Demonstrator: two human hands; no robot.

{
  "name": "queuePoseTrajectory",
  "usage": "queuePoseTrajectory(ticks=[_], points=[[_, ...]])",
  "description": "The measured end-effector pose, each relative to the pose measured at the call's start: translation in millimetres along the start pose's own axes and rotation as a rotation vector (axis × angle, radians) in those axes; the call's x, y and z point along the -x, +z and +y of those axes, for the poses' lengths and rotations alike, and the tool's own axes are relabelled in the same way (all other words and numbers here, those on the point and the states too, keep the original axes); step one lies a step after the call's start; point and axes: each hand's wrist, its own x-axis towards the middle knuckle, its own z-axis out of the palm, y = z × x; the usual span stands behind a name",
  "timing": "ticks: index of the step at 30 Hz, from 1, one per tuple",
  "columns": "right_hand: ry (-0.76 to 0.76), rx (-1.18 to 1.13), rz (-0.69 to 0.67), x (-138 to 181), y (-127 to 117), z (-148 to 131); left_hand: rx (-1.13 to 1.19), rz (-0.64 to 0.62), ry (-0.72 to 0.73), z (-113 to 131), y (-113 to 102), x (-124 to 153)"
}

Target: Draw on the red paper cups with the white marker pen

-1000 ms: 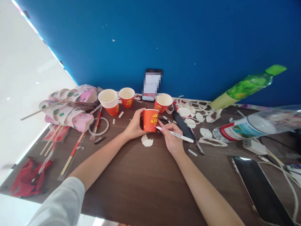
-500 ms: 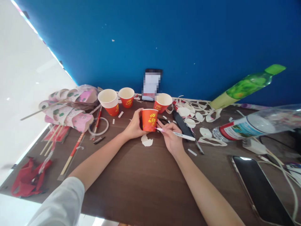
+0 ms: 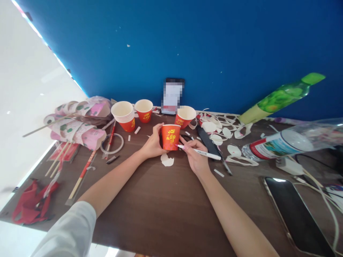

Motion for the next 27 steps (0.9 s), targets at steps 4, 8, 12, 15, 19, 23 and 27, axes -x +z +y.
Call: queuePoseTrajectory(ticks=[4,8,12,15,19,23,27], points=[[-0.012,0.012,-0.026,0.8,-2.3,2.9,-0.003,-0.003,0.001,0.8,-0.5,-0.6],[-0.018,0.041,-0.028,1.0,-4.5,6.2,0.029,0.009,-0.001,2.6,-0.4,-0.7],[-0.010,0.052,-0.006,0.8,-4.8,8.0,0.045,0.008,-0.009,4.3,-0.7,-1.1],[-0.003,0.047,0.005,0.6,-3.9,7.5,0.048,0.005,-0.015,4.6,-1.0,-1.2],[0.014,0.031,0.037,0.0,-1.7,4.7,0.056,0.009,-0.012,3.3,-0.8,-1.0],[0.022,0.010,0.055,-0.1,-0.8,2.6,0.068,0.010,-0.010,2.2,-0.5,-0.6],[0.028,0.005,0.061,0.2,-0.8,1.3,0.069,0.013,-0.006,2.2,-0.3,-0.5]])
